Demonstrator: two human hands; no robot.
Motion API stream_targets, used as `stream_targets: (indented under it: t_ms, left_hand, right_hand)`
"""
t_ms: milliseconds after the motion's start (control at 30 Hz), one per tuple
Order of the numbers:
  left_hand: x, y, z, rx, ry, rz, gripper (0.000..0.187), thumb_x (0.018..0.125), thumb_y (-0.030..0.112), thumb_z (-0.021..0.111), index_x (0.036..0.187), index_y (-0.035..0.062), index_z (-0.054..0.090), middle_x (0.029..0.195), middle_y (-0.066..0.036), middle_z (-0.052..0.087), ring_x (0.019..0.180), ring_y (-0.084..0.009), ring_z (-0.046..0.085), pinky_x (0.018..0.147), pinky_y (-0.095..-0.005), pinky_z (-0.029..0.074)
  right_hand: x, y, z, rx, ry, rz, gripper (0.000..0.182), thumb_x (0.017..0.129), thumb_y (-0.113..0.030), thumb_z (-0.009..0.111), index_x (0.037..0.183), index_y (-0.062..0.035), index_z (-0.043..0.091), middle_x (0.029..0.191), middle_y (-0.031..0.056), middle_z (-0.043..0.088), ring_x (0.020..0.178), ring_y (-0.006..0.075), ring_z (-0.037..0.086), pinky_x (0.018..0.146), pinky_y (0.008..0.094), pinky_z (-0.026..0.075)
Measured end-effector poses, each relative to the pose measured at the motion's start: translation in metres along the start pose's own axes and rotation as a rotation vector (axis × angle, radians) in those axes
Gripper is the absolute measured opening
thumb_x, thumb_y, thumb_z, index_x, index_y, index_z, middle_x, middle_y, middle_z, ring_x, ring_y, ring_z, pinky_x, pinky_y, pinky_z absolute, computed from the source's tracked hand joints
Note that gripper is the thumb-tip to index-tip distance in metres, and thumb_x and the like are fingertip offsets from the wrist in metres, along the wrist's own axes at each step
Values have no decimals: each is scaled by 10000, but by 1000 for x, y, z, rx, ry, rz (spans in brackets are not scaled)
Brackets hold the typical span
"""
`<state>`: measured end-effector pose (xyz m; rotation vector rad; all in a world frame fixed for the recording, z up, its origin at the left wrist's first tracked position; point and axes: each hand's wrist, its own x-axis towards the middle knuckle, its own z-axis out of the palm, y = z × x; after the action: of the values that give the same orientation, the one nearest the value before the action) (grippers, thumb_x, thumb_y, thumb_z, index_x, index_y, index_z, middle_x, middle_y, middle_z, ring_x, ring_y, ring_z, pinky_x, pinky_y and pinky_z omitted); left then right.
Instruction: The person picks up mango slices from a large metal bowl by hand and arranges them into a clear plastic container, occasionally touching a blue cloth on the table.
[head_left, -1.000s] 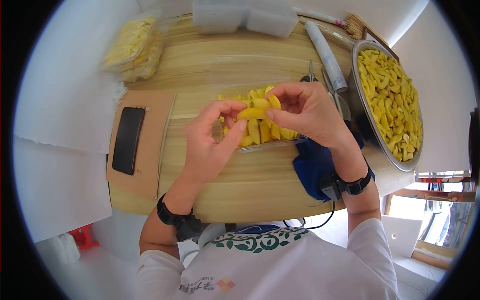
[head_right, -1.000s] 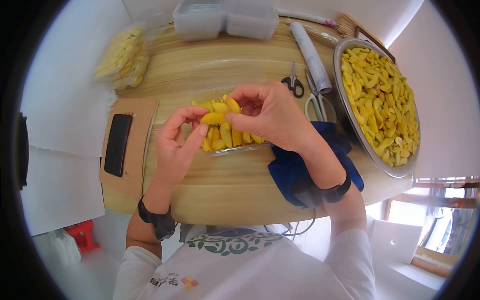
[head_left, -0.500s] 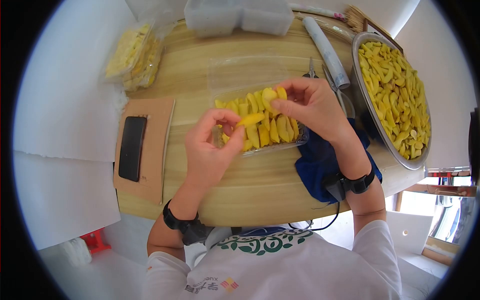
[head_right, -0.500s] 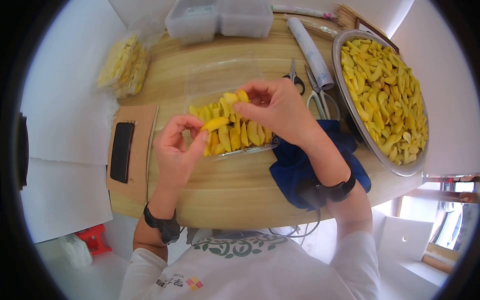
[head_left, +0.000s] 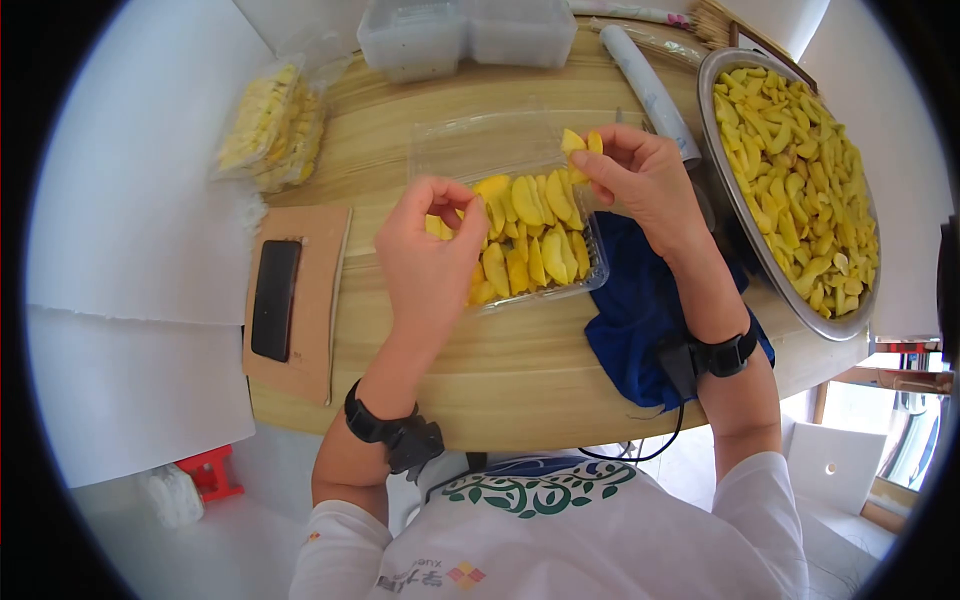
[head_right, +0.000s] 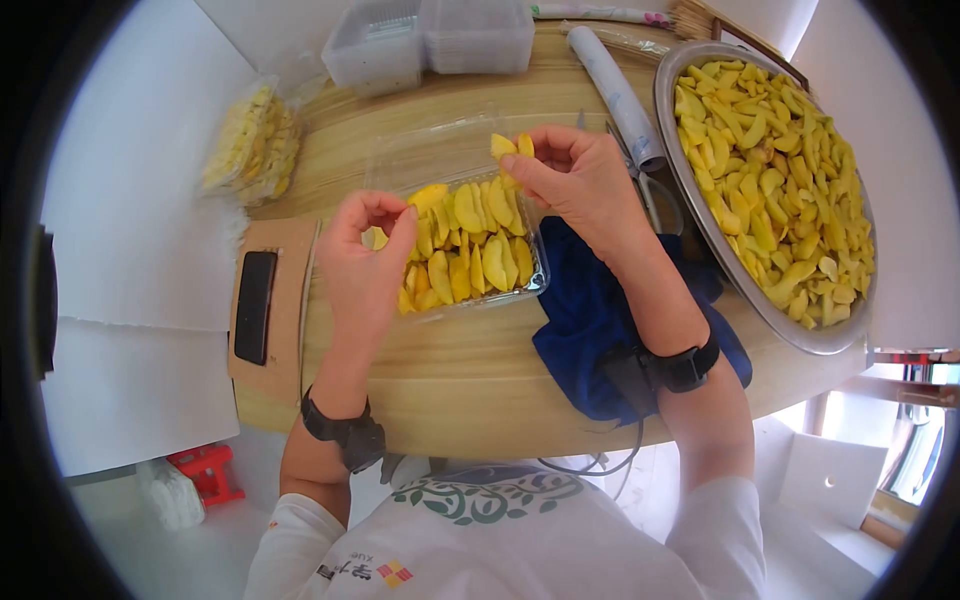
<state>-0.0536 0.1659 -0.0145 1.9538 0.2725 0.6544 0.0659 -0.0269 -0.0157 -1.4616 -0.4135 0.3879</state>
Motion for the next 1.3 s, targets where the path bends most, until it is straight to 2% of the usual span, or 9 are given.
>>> stream_targets:
  t_ms: [167,233,667,867,933,1033,1167,1233,1300]
  left_hand:
    - [1,3,9,74,-13,-33,75,838,9,695,870,-5,628,767,-8,622,719,-79,565,687,-234,469]
    - [2,5,11,95,33,-27,74,803,45,682,826,10,620,719,-59,655,642,-131,591,598,-282,463]
    - [6,1,9,127,30,-114,76,802,40,679,813,8,611,698,-55,648,640,-133,609,615,-280,489]
    - [3,3,-2,60,-99,3,71,799,24,682,819,3,617,701,-59,650,646,-134,612,601,-279,490]
    - [2,9,-7,97,-235,-56,71,802,45,695,823,23,630,723,-54,661,664,-139,616,728,-308,493]
    - [0,7,-12,203,-331,52,109,818,8,707,904,-12,643,778,-22,646,740,-99,583,699,-259,483]
    - [1,1,-13,204,-286,50,149,803,36,730,925,8,651,817,-25,654,778,-126,583,776,-286,472]
    - [2,3,-17,412,-197,198,242,767,70,755,986,41,657,883,-32,668,837,-174,578,853,-326,439]
    - [4,2,-21,449,-227,238,297,750,86,762,1025,60,654,933,-35,667,879,-197,571,866,-339,424]
  right_hand:
    - [-2,-2,2,-18,-5,8,210,901,-173,748,1005,4,708,817,-21,655,681,18,552,567,172,413]
    - [-3,-2,2,-8,-10,8,205,900,-166,744,1002,8,710,820,-17,660,686,19,557,569,170,413]
    - [-2,-2,6,-44,-71,0,196,891,-116,738,1018,31,720,865,4,699,761,32,620,661,183,485]
    - [-3,-1,6,-58,-64,0,204,888,-114,740,1029,32,720,868,6,700,758,33,618,661,182,485]
    - [-2,-2,6,-55,-71,3,206,888,-114,741,1031,32,720,868,6,700,757,33,617,662,182,484]
    - [-3,-2,6,-52,-63,-3,208,887,-115,741,1032,32,720,866,6,699,757,33,617,662,182,483]
    - [-3,-3,6,-40,-68,-1,205,886,-115,742,1029,30,719,858,4,697,750,31,613,656,181,479]
    - [-3,-3,6,-49,-69,9,201,885,-113,741,1025,30,719,855,2,696,745,29,611,652,181,477]
    - [-3,-3,7,-35,-74,5,188,886,-111,739,1011,28,716,845,-3,691,736,26,606,642,180,471]
